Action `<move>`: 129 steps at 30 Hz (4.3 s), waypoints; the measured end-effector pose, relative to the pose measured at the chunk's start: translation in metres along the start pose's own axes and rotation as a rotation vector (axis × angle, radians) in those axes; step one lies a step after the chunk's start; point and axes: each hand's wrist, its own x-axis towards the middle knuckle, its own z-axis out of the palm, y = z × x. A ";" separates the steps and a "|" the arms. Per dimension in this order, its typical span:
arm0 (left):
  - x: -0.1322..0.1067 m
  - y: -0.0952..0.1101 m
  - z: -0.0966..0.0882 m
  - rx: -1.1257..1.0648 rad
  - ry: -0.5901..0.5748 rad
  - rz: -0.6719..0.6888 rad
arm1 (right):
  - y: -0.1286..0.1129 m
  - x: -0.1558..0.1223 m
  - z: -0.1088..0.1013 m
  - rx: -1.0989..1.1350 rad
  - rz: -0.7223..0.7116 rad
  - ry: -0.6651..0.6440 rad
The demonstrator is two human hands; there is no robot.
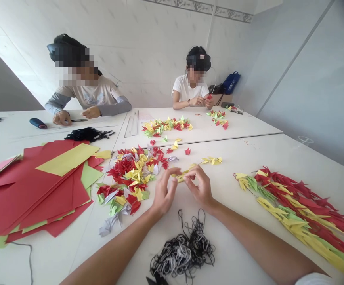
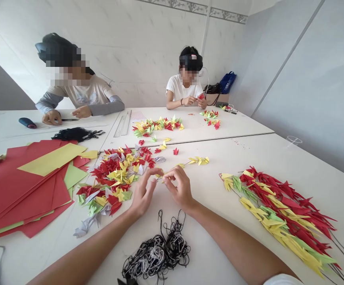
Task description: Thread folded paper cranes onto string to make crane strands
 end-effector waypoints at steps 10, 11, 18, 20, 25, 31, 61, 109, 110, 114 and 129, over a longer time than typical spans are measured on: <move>0.003 -0.003 0.002 0.006 0.058 -0.236 | 0.045 0.040 -0.003 -0.128 0.243 -0.124; 0.003 -0.002 0.002 -0.005 0.052 -0.234 | 0.054 0.051 0.000 -0.193 0.222 -0.169; -0.001 -0.002 0.002 -0.044 0.015 -0.218 | 0.106 0.110 0.039 -0.411 0.386 -0.386; -0.002 -0.004 0.001 -0.056 0.015 -0.219 | 0.109 0.114 0.044 -0.379 0.404 -0.355; -0.003 -0.007 0.001 -0.081 0.003 -0.244 | 0.083 0.088 0.034 -0.233 0.401 -0.198; 0.000 -0.006 0.003 -0.049 0.036 -0.243 | 0.030 0.011 0.016 0.648 0.723 0.117; 0.003 -0.008 0.006 0.043 -0.079 -0.320 | 0.019 -0.014 0.006 0.864 0.824 0.211; -0.002 0.005 0.004 0.149 -0.194 -0.212 | 0.001 -0.026 0.008 0.054 0.464 0.079; -0.002 0.004 0.004 0.148 -0.195 -0.207 | 0.001 -0.026 0.008 0.058 0.460 0.071; -0.003 0.005 0.004 0.142 -0.206 -0.205 | 0.000 -0.023 0.007 0.085 0.420 0.013; -0.006 0.004 0.007 0.313 -0.276 -0.189 | -0.001 -0.020 0.004 0.075 0.264 -0.031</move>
